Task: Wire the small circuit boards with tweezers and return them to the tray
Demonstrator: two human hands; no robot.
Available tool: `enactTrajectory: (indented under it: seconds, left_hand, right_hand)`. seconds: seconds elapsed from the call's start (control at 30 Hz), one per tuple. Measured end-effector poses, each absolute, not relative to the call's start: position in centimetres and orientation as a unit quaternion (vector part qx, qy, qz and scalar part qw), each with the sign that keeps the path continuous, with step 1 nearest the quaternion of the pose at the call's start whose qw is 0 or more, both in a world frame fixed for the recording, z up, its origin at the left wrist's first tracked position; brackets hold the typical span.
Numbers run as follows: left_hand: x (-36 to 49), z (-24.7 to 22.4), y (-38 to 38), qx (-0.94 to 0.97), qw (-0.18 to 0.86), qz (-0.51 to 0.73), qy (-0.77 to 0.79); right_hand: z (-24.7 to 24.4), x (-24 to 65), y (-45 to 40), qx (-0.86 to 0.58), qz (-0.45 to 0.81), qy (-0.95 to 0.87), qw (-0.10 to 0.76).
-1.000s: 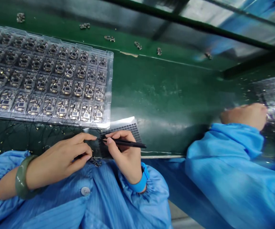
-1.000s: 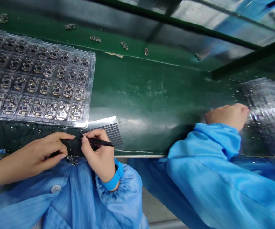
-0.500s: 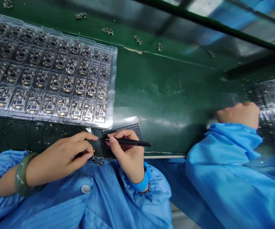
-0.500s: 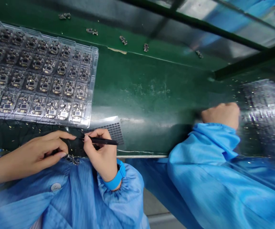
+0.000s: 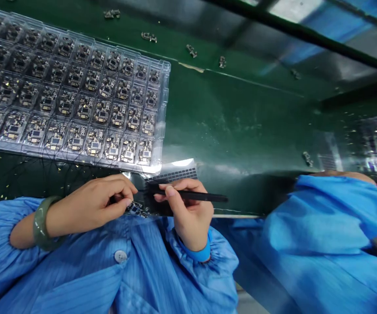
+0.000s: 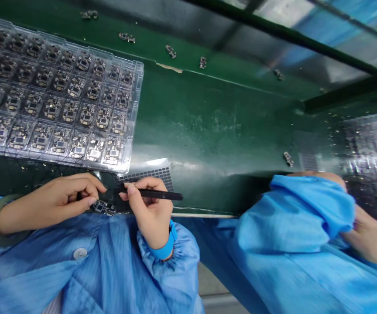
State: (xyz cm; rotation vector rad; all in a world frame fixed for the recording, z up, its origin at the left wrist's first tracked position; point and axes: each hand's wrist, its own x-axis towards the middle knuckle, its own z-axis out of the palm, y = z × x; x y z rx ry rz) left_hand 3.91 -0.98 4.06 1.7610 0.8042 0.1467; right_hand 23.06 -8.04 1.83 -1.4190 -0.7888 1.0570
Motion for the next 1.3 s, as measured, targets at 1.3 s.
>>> enactTrajectory:
  seconds: [1.3]
  left_hand:
    - [4.1,4.0,-1.0,0.729,0.576,0.076,0.362]
  right_hand:
    - [1.7,22.5,-9.0,-0.511,0.339,-0.559,0.559]
